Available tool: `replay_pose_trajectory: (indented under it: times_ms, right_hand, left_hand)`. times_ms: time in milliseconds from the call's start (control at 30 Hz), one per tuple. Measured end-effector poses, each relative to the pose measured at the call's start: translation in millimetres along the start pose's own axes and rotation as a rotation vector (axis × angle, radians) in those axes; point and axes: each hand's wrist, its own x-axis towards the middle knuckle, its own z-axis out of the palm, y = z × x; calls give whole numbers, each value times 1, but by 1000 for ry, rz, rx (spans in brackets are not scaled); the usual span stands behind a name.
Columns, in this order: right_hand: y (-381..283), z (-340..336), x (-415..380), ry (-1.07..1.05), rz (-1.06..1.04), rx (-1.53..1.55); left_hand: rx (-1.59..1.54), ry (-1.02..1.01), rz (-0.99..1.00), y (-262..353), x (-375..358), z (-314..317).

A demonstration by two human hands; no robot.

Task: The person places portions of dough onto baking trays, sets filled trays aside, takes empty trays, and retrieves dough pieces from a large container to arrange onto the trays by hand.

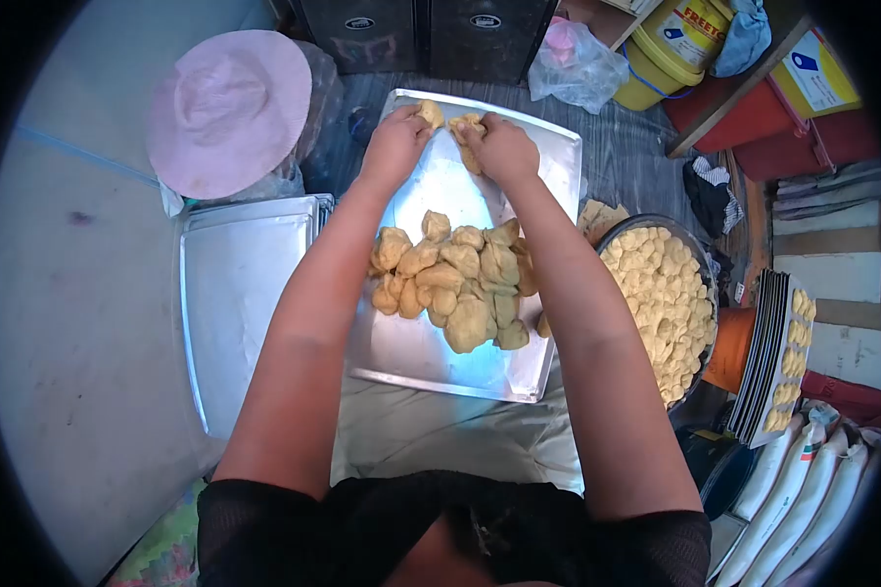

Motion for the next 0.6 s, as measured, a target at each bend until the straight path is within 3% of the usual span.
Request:
replay_pose_trajectory:
  times_ms: [133,233,333,433,533,600]
  right_hand:
    - [-5,-5,7,104,14,-163]
    - [-3,-5,14,95,-43,91]
    - [4,-3,28,257,-1,456]
    - [8,1,28,-42,-8,243]
    - [6,-14,2,32,-38,224]
    - [15,-8,-19,95,-164,143]
  left_hand:
    - [49,-29,-118,7,13,-1]
    - [-1,-25,-11,2,15,1]
    - [29,-24,-5,2,16,1]
    - [121,-14,-24,3,19,3]
    - [273,144,78,16,25,7]
    - [273,-54,151,26,31,9]
